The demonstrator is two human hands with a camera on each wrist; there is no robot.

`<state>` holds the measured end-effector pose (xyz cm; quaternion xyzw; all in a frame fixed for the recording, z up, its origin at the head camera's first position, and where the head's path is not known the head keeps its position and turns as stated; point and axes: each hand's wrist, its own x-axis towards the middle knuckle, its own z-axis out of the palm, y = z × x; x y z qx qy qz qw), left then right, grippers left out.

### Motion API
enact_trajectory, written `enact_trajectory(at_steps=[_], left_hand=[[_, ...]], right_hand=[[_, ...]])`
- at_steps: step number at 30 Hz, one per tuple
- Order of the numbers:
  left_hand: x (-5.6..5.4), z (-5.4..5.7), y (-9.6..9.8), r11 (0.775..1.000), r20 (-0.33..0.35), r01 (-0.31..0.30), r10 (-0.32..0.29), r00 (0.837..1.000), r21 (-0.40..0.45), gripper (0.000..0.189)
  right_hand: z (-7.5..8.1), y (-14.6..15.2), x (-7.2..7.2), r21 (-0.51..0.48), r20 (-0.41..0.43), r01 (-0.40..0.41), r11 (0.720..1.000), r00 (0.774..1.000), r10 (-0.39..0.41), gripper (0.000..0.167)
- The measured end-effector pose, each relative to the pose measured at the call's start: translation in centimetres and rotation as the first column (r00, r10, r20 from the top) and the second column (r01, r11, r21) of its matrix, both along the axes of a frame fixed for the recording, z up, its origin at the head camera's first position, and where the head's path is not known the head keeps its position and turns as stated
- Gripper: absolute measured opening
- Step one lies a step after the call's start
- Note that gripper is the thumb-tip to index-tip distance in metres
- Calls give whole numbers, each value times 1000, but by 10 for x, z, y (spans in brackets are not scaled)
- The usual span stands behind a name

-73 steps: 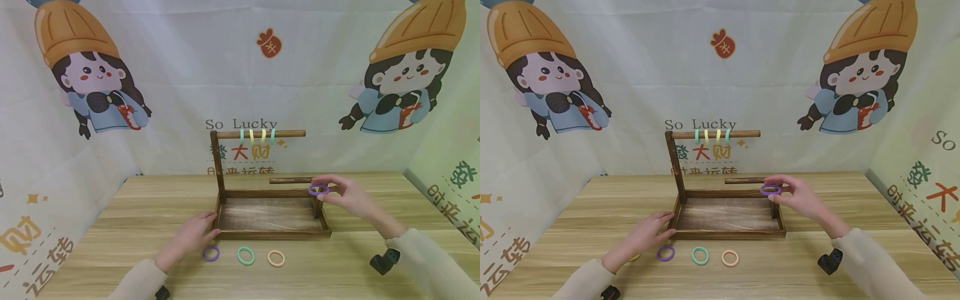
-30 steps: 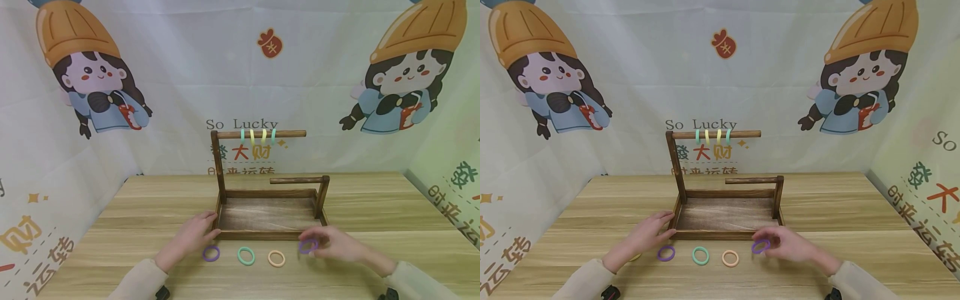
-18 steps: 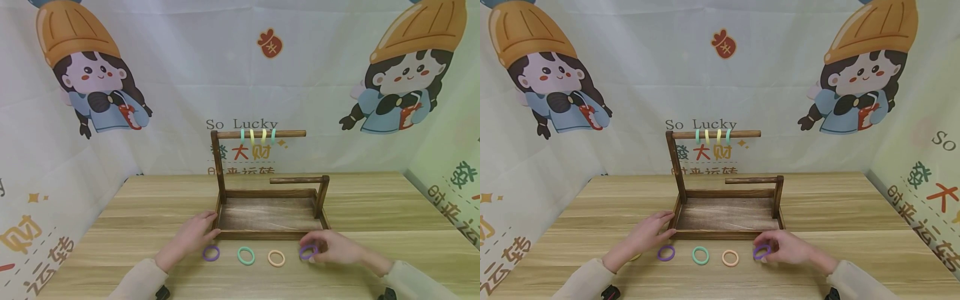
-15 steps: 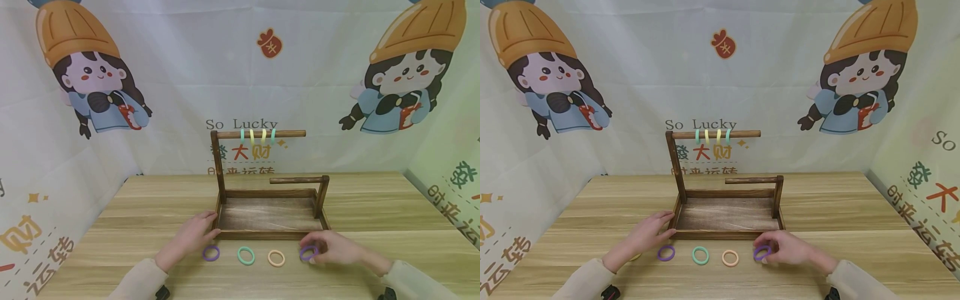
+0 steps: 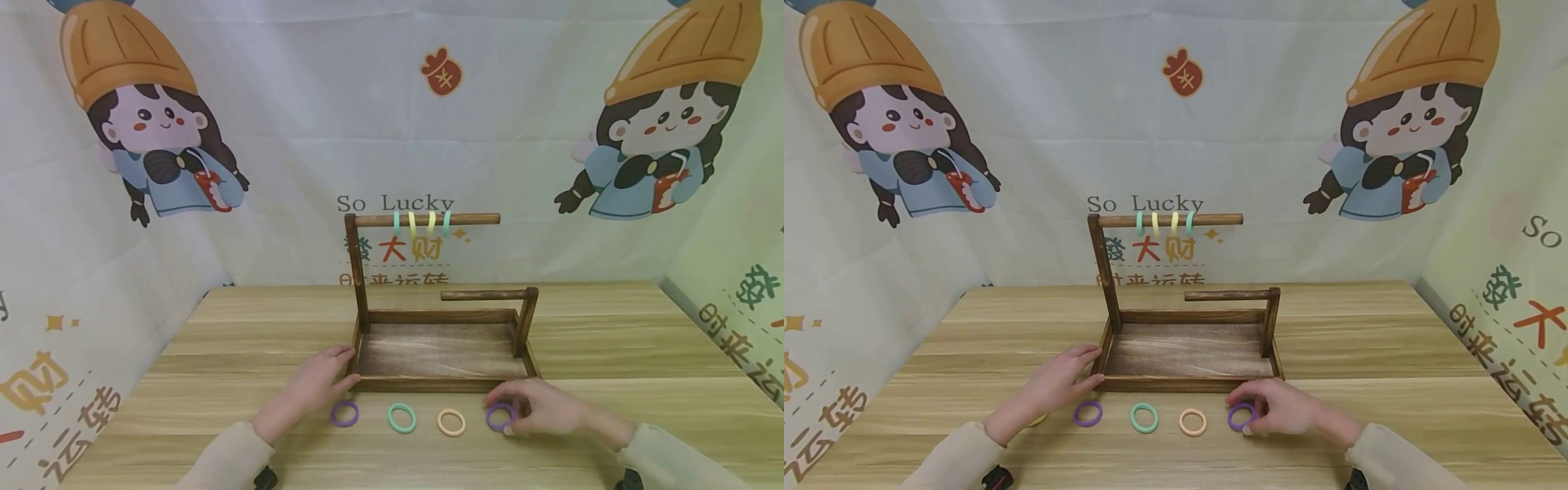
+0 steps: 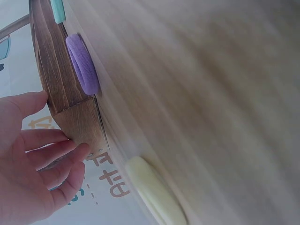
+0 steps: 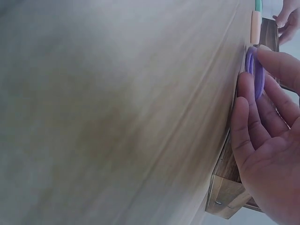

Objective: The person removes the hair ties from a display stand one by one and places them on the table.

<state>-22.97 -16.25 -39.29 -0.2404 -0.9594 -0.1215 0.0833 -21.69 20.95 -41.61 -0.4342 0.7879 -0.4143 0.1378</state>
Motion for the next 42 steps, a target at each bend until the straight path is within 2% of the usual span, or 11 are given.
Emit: enact_trajectory(at_steps=[4,9,13,20,27,30,42], left_hand=[[0,0,0,1000,0,1,-1,1000,-3,49],[-1,-1,0,1000,-9,7,-7,1000,0,48],[-1,0,0,1000,-11,8,-8,1000,0,49],[1,2,0,1000,-10,6,-6,1000,4,48],[0,1,1,1000,-9,3,-3,1000,2,49],[0,1,1,1000,-6,1,-1,1000,1,48],[1,1,0,1000,-5,6,-6,1000,1,49]], right_hand=[[-1,2,0,-12,33,3,1000,999,-3,41],[10,6,2,-7,42,51,999,998,-51,40],[23,11,-3,-20,-20,97,995,995,-97,39],[52,19,-13,-77,-73,160,984,983,-166,33],[77,25,-28,-133,-148,270,954,946,-288,31],[88,28,-35,-151,-151,300,942,934,-322,31],[124,34,-59,-112,-163,421,900,886,-434,34]])
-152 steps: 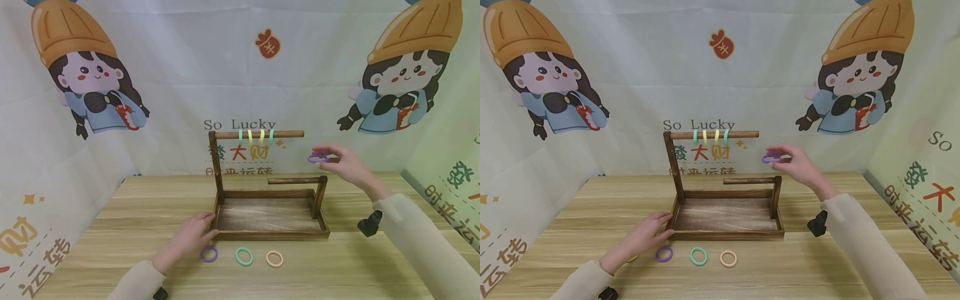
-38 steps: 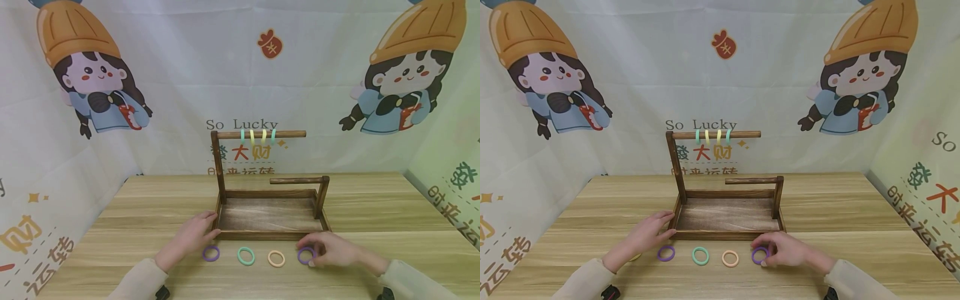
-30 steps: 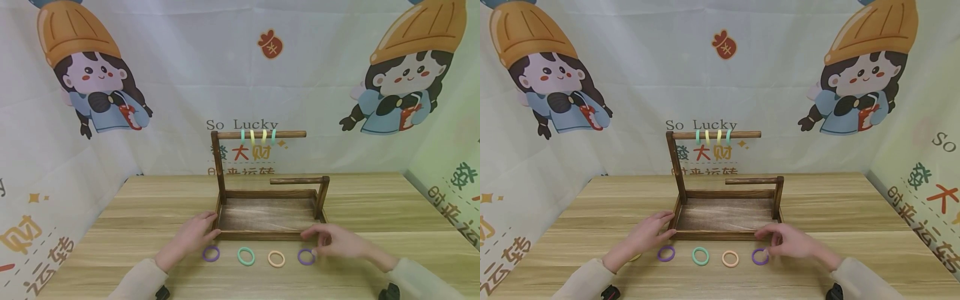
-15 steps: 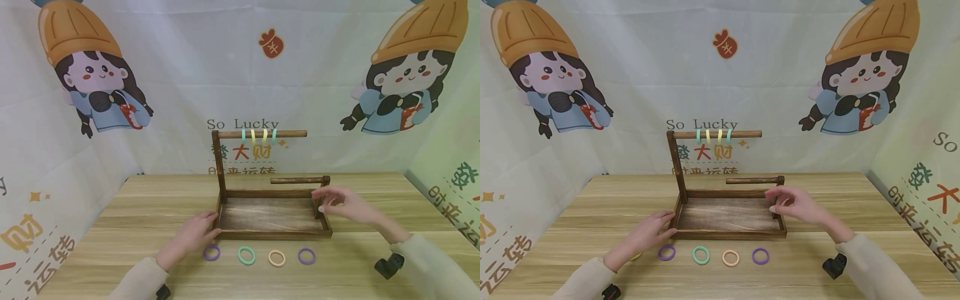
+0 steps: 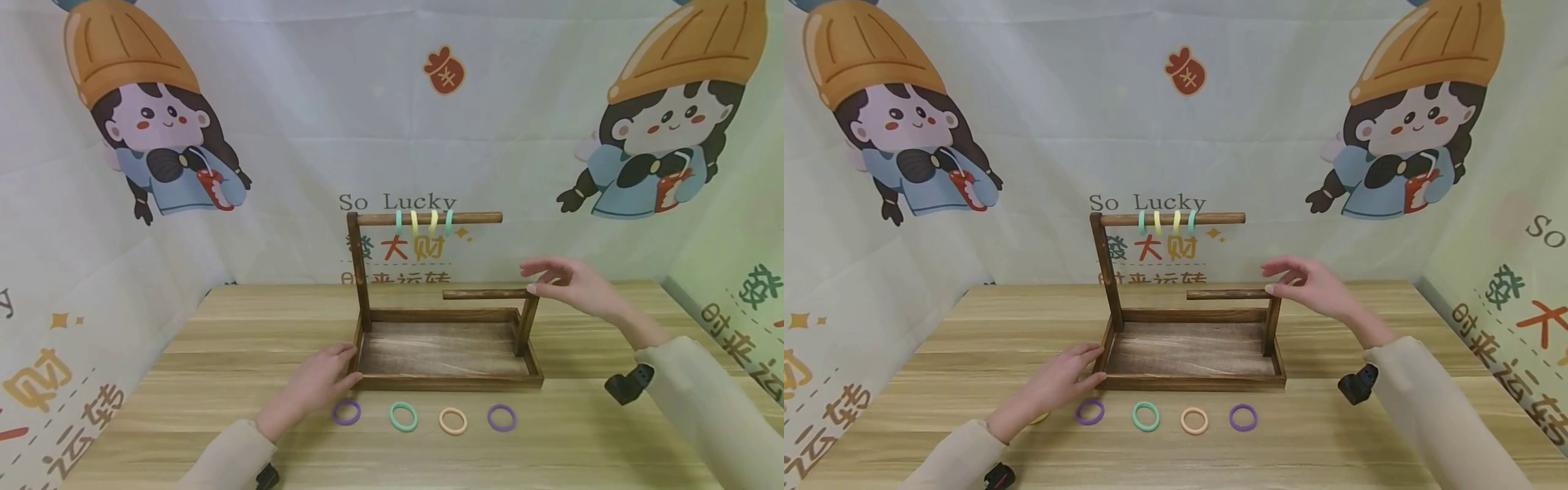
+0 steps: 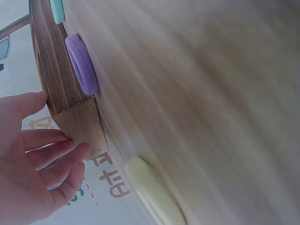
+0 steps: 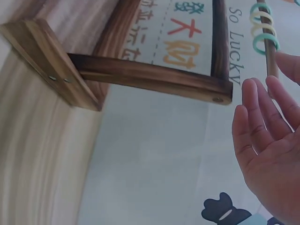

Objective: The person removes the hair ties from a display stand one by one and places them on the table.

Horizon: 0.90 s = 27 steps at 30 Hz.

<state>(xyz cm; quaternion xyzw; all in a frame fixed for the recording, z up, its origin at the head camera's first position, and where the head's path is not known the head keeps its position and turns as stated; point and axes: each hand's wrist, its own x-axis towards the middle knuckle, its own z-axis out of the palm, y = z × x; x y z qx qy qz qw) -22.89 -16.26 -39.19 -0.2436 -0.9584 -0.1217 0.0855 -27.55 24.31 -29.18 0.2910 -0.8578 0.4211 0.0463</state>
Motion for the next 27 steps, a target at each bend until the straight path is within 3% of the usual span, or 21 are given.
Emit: enact_trajectory(at_steps=[16,27], left_hand=[[-1,1,1,1000,4,4,-4,1000,8,48],[0,2,1,1000,6,-4,4,1000,10,49]], right_hand=[[39,-7,-25,-17,-43,125,992,991,-126,37],[59,-32,-41,-84,-51,137,987,989,-141,45]])
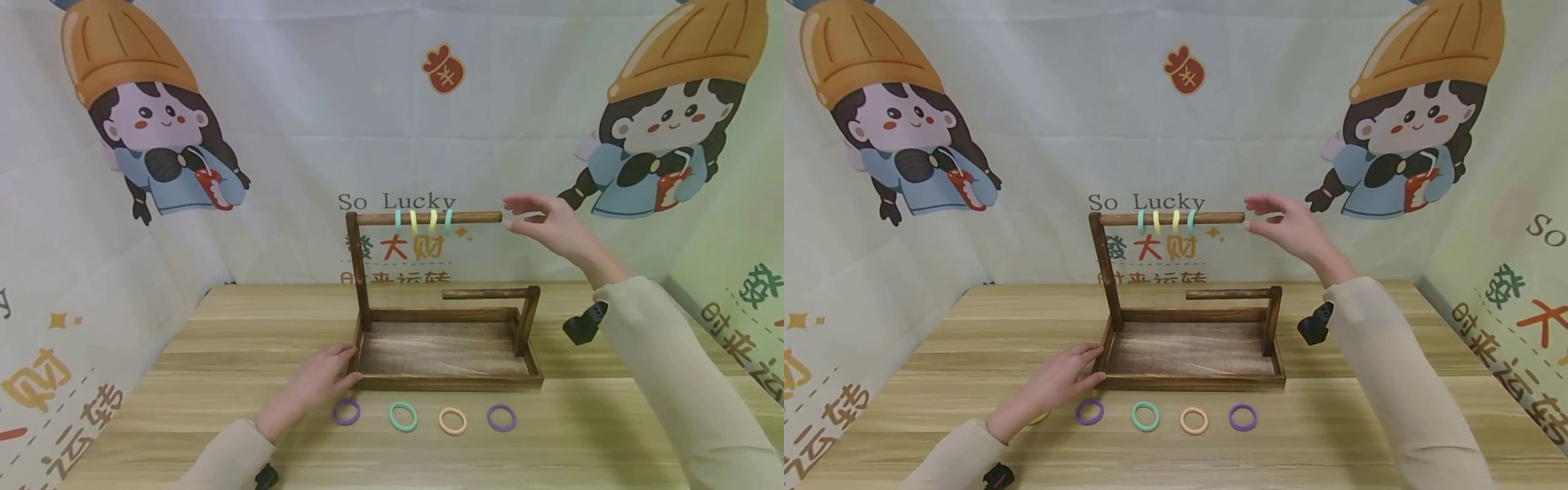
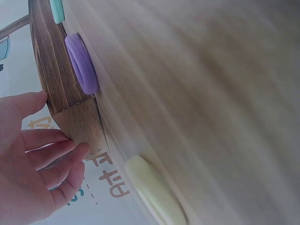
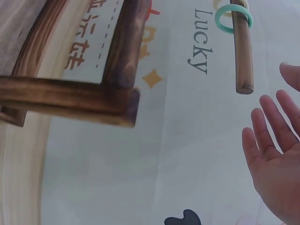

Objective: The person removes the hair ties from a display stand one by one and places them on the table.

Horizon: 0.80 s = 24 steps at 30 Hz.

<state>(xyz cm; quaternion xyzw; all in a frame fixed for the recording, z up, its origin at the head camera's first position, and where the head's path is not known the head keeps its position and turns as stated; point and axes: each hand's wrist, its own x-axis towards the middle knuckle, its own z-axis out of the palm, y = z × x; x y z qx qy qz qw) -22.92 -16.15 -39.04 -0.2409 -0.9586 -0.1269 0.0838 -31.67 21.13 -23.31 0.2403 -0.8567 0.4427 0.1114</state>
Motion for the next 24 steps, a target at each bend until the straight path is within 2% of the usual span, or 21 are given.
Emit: enact_trajectory(at_steps=[15,24], left_hand=[[-1,-1,0,1000,3,2,-2,1000,4,48],[-2,-2,0,1000,-8,5,-5,1000,-1,49]], right_hand=[[12,-34,-21,-44,-9,-38,998,999,38,50],[10,-51,-25,11,-14,-45,999,999,45,50]])
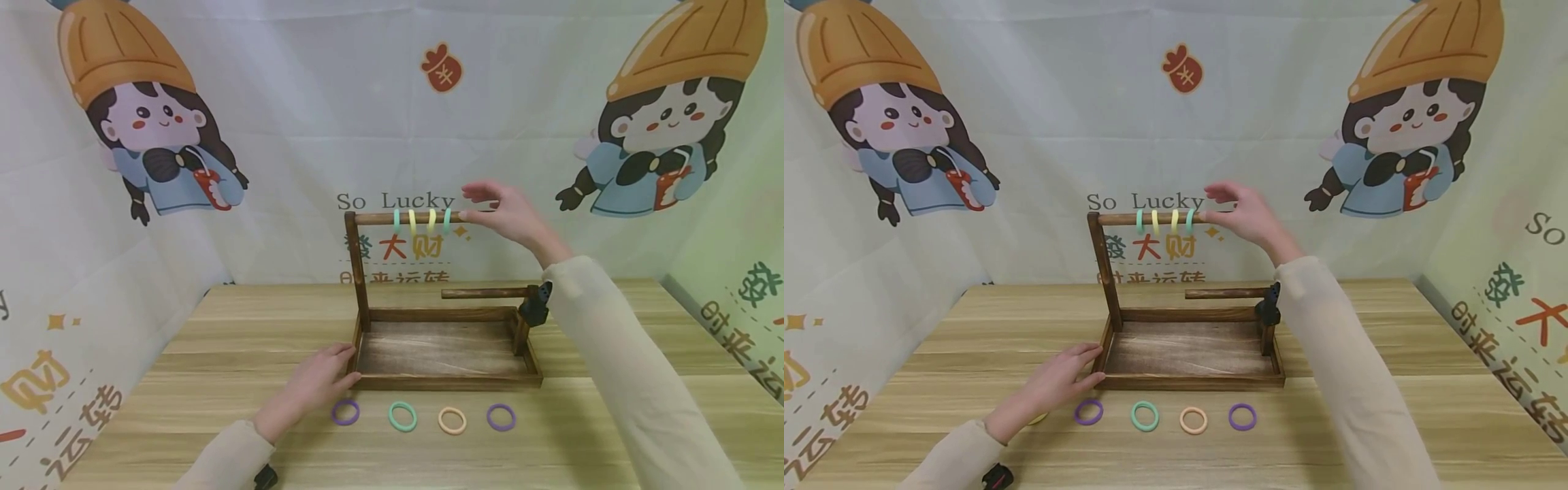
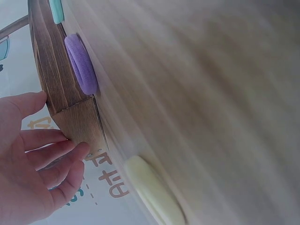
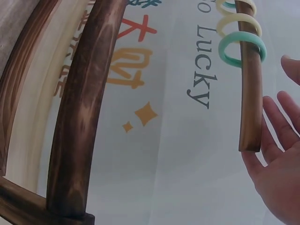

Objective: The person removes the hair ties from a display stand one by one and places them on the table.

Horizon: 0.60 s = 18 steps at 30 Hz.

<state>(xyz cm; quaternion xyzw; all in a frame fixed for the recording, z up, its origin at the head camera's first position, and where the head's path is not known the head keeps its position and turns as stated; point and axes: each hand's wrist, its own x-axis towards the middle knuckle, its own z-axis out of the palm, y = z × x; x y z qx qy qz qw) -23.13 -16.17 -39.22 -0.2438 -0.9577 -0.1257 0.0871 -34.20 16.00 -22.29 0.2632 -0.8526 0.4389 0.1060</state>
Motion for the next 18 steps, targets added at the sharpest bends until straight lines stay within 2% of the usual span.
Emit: enact_trajectory(at_steps=[11,18], left_hand=[[1,0,0,1000,11,-1,1,1000,2,49],[1,0,0,1000,7,3,-3,1000,7,49]], right_hand=[[-7,-16,-3,88,71,-2,996,997,-4,54],[-10,-22,-3,116,75,9,993,997,-18,55]])
